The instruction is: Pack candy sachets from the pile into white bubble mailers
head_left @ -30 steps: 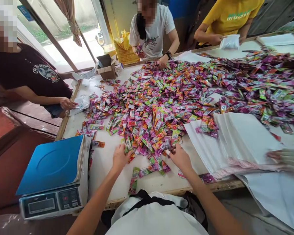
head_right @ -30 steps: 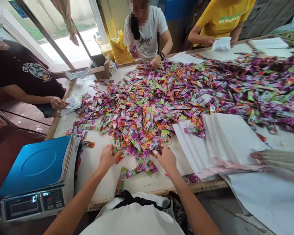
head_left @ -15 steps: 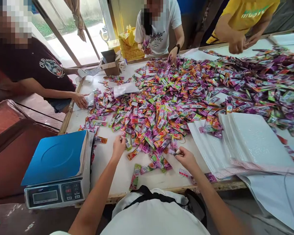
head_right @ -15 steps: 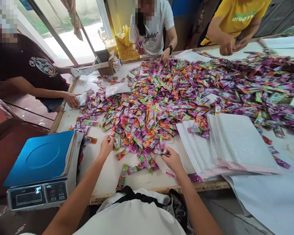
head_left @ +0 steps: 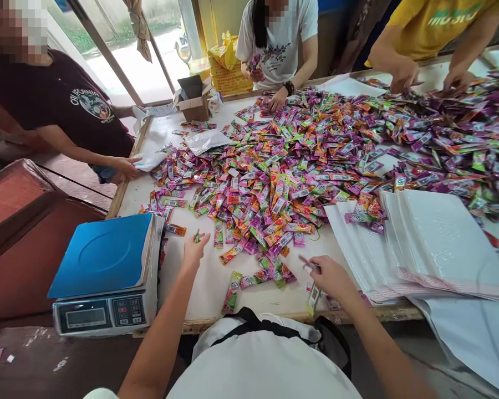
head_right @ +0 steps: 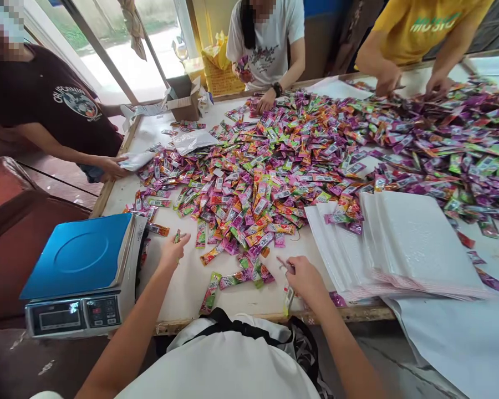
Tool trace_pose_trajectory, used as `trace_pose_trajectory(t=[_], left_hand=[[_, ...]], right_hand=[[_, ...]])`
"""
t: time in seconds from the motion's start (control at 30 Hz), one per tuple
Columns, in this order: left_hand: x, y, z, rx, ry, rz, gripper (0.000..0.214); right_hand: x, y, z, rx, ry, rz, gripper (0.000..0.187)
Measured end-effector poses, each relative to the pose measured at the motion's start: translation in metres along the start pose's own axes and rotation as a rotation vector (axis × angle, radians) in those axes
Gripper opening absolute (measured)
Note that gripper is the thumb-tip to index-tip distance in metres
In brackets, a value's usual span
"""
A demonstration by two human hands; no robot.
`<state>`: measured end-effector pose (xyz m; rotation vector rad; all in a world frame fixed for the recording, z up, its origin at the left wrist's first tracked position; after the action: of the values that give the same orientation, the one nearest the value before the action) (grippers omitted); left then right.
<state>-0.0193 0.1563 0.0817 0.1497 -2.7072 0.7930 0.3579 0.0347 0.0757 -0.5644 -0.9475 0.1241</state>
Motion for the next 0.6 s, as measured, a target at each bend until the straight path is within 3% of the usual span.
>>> trace_pose_trajectory(t=[0.1,0.23,0.3,0.4,0.5,0.6], left_hand=[[-0.007,0.012,-0.011,-0.027,0.215,-0.034,0.025],[-0.019,0.028,-0.028,-0.045,0.434,-0.084,0.029],[-0.024,0.033,-0.032,-0.024,0.542,-0.081,0.03],[-0.026,0.034,-0.027,-0.006,0.525,-0.045,0.02],[-0.021,0.029,-0.017,-0.017,0.417,-0.023,0.014],[-0.007,0.015,-0.008,-0.044,0.244,-0.019,0.012]], right_hand=[[0.021,-0.001,0.002,0.013,0.034,-0.018,0.02],[0.042,-0.003,0.01,0.095,-0.021,-0.202,0.028],[0.033,-0.004,0.003,-0.031,-0.13,-0.129,0.025],[0.003,-0.01,-0.014,-0.243,-0.261,0.069,0.03],[-0.016,-0.013,-0.021,-0.182,-0.2,0.081,0.022],[-0.017,-0.015,-0.029,-0.11,0.078,0.019,0.01]])
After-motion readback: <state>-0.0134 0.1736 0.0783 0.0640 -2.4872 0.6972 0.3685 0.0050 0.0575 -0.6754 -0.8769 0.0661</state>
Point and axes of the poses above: each hand's wrist, its own y-axis towards the middle knuckle, its own x-axis out of the back of the hand, z = x × y, the point moved 6 cm from there along y, towards the middle knuckle, and after that the axes turned 8 degrees about z, right-handed, at the moved point
